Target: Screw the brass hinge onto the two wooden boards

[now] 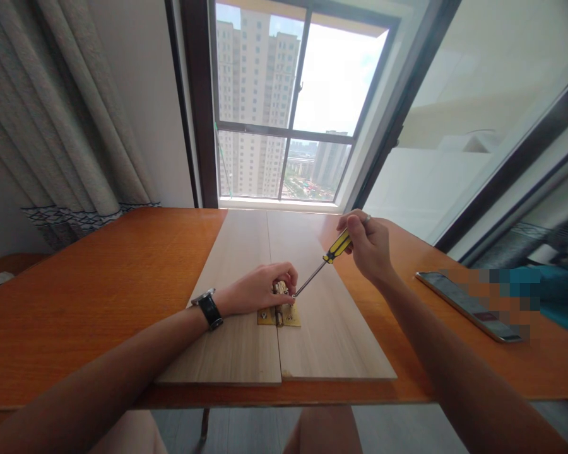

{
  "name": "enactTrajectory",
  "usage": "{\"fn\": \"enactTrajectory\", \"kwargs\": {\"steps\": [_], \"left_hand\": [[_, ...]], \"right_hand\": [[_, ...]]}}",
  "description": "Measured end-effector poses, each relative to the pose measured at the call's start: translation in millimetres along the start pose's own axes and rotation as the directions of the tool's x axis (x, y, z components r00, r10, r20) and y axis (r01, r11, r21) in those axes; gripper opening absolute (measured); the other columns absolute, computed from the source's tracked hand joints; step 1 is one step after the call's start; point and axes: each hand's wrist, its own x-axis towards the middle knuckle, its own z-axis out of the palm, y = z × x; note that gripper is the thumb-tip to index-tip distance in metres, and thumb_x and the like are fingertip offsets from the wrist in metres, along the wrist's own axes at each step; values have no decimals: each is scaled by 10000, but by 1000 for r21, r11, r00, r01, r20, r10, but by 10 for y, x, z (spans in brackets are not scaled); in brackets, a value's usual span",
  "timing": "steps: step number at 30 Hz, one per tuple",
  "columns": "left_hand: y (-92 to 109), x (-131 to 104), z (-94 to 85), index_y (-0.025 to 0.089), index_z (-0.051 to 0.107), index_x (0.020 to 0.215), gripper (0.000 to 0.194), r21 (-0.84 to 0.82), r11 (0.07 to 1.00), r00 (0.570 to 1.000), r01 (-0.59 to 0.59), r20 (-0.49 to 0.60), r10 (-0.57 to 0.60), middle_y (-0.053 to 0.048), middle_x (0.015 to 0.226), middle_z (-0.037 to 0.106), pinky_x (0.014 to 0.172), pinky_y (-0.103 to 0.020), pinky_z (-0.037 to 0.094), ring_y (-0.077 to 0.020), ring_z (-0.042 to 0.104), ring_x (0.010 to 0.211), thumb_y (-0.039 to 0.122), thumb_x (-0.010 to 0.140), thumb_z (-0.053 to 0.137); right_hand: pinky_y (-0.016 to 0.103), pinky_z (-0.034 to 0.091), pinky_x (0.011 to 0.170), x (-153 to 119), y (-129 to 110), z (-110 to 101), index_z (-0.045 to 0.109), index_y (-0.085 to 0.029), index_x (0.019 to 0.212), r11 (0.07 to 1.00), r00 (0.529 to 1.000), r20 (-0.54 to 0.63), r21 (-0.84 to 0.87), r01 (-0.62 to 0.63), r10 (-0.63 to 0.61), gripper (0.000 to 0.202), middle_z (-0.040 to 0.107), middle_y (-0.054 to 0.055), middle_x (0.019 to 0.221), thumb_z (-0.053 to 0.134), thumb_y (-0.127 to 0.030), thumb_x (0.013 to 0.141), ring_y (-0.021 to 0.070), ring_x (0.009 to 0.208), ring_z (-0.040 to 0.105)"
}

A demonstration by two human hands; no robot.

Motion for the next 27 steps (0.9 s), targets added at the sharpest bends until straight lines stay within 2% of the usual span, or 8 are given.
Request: {"fn": "enactTrajectory", "kwargs": {"steps": [8, 16, 24, 27], "left_hand": [[1, 7, -9, 177, 529, 868, 176, 57, 998, 1000, -6, -9, 7, 25, 838, 637, 739, -218, 436, -106, 574, 766, 134, 786, 678], [-50, 3, 11, 185, 509, 915, 175, -10, 1000, 1000, -12, 14, 12, 4, 877, 677, 774, -232, 461, -121, 625, 815, 180, 825, 658], [-68, 10, 9, 176, 592, 971, 177, 109, 993, 999, -47, -20, 49, -3, 900, 666, 782, -232, 461, -123, 607, 823, 205, 822, 683], [-63, 14, 5, 172, 612, 937, 136, 137, 989, 999, -50, -9, 52, -5, 901, 667, 795, -237, 456, -127, 601, 833, 191, 820, 679]], "right_hand": [[200, 316, 372, -7, 4, -12, 588, -193, 751, 999, 998, 51, -37, 39, -37, 408, 413, -54, 520, 478, -530, 955, 80, 405, 415], [213, 348, 409, 9, 33, -41, 574, -208, 870, 998, 995, 84, 33, 60, -62, 340, 484, -50, 569, 464, -514, 968, 91, 435, 429], [228, 332, 398, 6, -23, 15, 525, -225, 858, 995, 996, 4, 50, 90, -90, 341, 471, -49, 565, 458, -543, 962, 105, 445, 397], [233, 333, 404, 3, -18, 18, 521, -228, 857, 995, 996, 25, 48, 88, -90, 334, 469, -48, 559, 460, -539, 962, 110, 450, 397]]}}
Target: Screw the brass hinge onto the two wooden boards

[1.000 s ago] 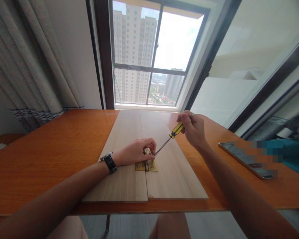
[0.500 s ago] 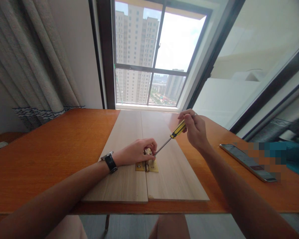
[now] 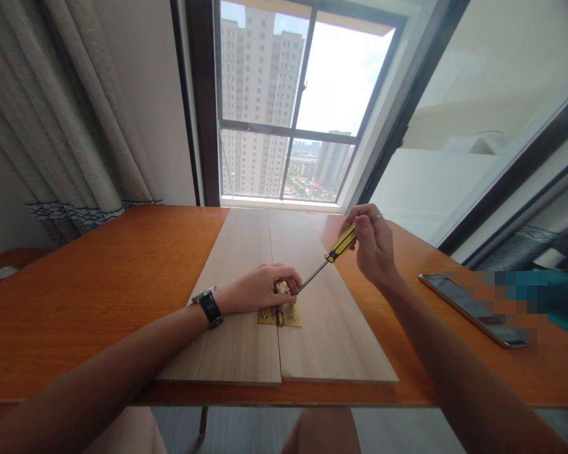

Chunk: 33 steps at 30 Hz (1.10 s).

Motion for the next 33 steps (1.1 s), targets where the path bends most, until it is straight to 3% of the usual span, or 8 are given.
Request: {"fn": "enactTrajectory", "kwargs": {"steps": [15, 22, 33], "left_hand": [[40, 4, -9, 166, 616, 906, 107, -10, 1000, 1000, -3, 7, 3, -11, 912, 676, 795, -229, 443, -126, 609, 836, 155, 819, 677], [21, 0, -2, 182, 574, 1080, 254, -72, 996, 998, 45, 38, -43, 0, 909, 702, 771, -220, 455, -117, 629, 817, 179, 840, 657], [16, 4, 10, 177, 612, 998, 188, -39, 999, 1000, 19, 10, -19, -7, 914, 692, 771, -224, 469, -121, 634, 831, 170, 820, 673]], "right_hand": [[234, 328, 411, 2, -1, -32, 527, -226, 867, 999, 999, 44, -40, 7, -5, 328, 471, -46, 568, 453, -530, 966, 109, 450, 399], [241, 340, 421, -2, 15, -43, 531, -225, 884, 998, 999, 50, -61, 20, -17, 334, 480, -43, 564, 436, -533, 972, 115, 457, 413], [236, 352, 434, -10, 12, -42, 532, -239, 913, 1000, 998, 56, -13, 21, -21, 284, 516, -37, 614, 510, -521, 942, 117, 486, 440]]}}
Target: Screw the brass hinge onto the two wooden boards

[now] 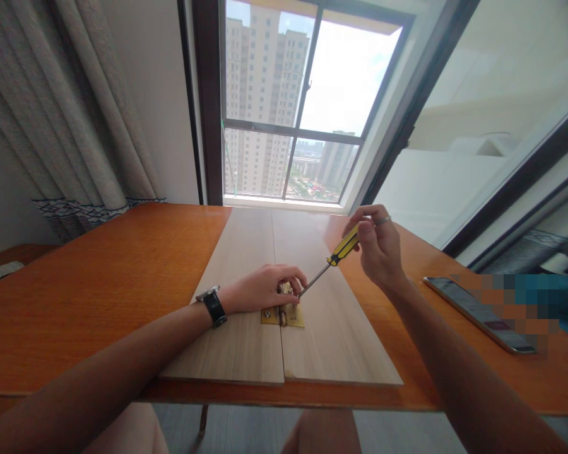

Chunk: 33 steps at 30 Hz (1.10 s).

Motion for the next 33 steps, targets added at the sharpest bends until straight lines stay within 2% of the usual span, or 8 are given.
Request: {"fn": "enactTrajectory", "kwargs": {"steps": [4, 7, 10, 16, 21, 27, 30, 33], "left_hand": [[-14, 8, -9, 177, 619, 977, 175, 20, 1000, 1000, -15, 3, 15, -3, 904, 684, 780, -230, 458, -126, 618, 833, 179, 816, 687], [-22, 10, -21, 169, 625, 926, 119, 36, 998, 999, -49, 24, 48, -7, 893, 667, 791, -234, 447, -127, 604, 826, 192, 827, 686], [-24, 5, -28, 160, 637, 892, 69, 40, 998, 998, -56, 40, 54, -17, 882, 654, 801, -238, 446, -132, 600, 828, 193, 841, 670], [-25, -4, -19, 155, 652, 868, 36, 45, 998, 998, -48, 40, 46, -25, 869, 655, 795, -244, 451, -134, 604, 805, 186, 849, 646], [-28, -4, -19, 168, 651, 851, 22, 57, 996, 997, -71, 48, 68, -19, 870, 683, 844, -253, 443, -157, 605, 891, 164, 845, 630], [-32, -9, -14, 163, 655, 859, 34, 74, 995, 997, -68, 43, 65, -24, 880, 682, 843, -259, 446, -153, 612, 871, 181, 857, 625], [-30, -9, -19, 157, 657, 865, 51, 61, 995, 996, -81, 47, 78, -29, 903, 678, 855, -256, 445, -148, 616, 870, 202, 867, 631], [-25, -5, -29, 155, 666, 887, 111, 46, 994, 993, -103, 56, 100, -40, 915, 682, 868, -260, 443, -160, 610, 900, 262, 886, 636]], "right_hand": [[245, 389, 473, -18, -54, 35, 586, -240, 937, 999, 999, -14, -6, 35, -35, 248, 580, -1, 753, 557, -486, 925, 122, 557, 492], [270, 432, 531, -44, -122, 95, 651, -261, 1067, 996, 996, 27, -35, 81, -80, 253, 591, 23, 835, 530, -448, 947, 138, 625, 516], [285, 474, 566, -67, -200, 167, 626, -299, 1214, 995, 991, 95, 41, 95, -98, 298, 582, 39, 924, 529, -404, 953, 162, 729, 555], [324, 547, 620, -95, -287, 275, 532, -322, 1326, 966, 984, 174, 256, -27, -18, 385, 642, 38, 959, 563, -361, 944, 176, 767, 623], [366, 596, 695, -93, -313, 324, 576, -312, 1226, 936, 983, 162, 326, -136, 87, 364, 681, 17, 896, 667, -367, 878, 186, 779, 667], [265, 579, 652, -123, -354, 385, 652, -276, 1033, 937, 993, 46, 329, -114, 105, 411, 640, -22, 825, 849, -349, 679, 148, 739, 658], [273, 571, 660, -154, -362, 422, 674, -254, 955, 939, 991, 54, 318, -131, 120, 349, 651, -1, 897, 835, -403, 684, 144, 729, 637], [283, 557, 673, -172, -375, 456, 692, -242, 935, 936, 990, 67, 325, -138, 123, 319, 648, 9, 873, 797, -454, 723, 149, 729, 611]]}}
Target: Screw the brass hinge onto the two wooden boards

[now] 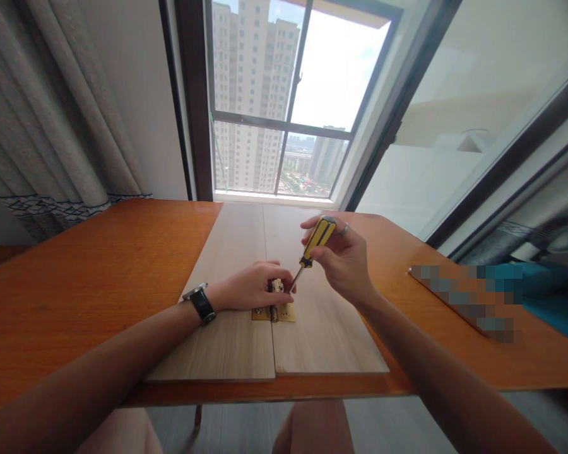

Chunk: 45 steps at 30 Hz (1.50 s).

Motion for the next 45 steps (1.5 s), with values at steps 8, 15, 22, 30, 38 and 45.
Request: {"fn": "enactTrajectory", "kwargs": {"steps": [8, 15, 22, 30, 38, 45], "left_hand": [[-22, 21, -9, 144, 696, 852, 252, 1, 997, 997, -71, 5, 71, -49, 828, 690, 844, -266, 436, -169, 581, 869, 302, 964, 535], [-60, 27, -14, 144, 706, 861, 255, 6, 996, 996, -93, 16, 93, -51, 846, 702, 853, -256, 433, -163, 582, 869, 293, 969, 531], [-71, 24, -1, 152, 717, 874, 203, -5, 997, 997, -79, 1, 79, -45, 864, 716, 884, -267, 436, -169, 594, 907, 264, 948, 565], [-32, 5, -3, 158, 725, 911, 149, -28, 1000, 1000, 4, -14, -5, -33, 892, 727, 863, -245, 452, -149, 631, 888, 234, 922, 598], [-39, 1, -3, 140, 735, 896, 204, 12, 1000, 999, -7, -41, 7, -39, 816, 688, 785, -235, 454, -139, 610, 801, 261, 938, 576], [-31, 15, -11, 152, 723, 865, 243, 8, 999, 1000, -31, -3, 31, -38, 839, 719, 822, -254, 441, -151, 585, 834, 264, 964, 532]], "right_hand": [[261, 468, 587, -21, 11, 34, 631, -260, 1244, 998, 996, 90, 64, -1, -5, 433, 575, 7, 826, 666, -461, 862, 138, 700, 499], [349, 494, 737, -35, 15, -5, 663, -239, 1220, 985, 989, 123, 142, -102, 84, 349, 636, 45, 899, 516, -411, 955, 193, 826, 569], [318, 482, 707, -71, 118, -22, 700, -265, 1151, 983, 985, 134, 133, -127, 109, 296, 658, 31, 884, 600, -423, 922, 172, 804, 573], [284, 456, 682, -58, 155, -36, 703, -290, 1141, 960, 976, 97, 183, -210, 195, 313, 554, -6, 821, 692, -420, 856, 138, 745, 496], [263, 433, 691, -38, 169, -28, 724, -277, 1028, 947, 971, 63, 215, -240, 232, 209, 573, -19, 787, 705, -385, 849, 131, 748, 512], [305, 487, 779, -6, 72, -4, 737, -232, 988, 923, 959, 63, 261, -281, 275, 221, 654, 16, 883, 714, -331, 792, 160, 827, 596]]}}
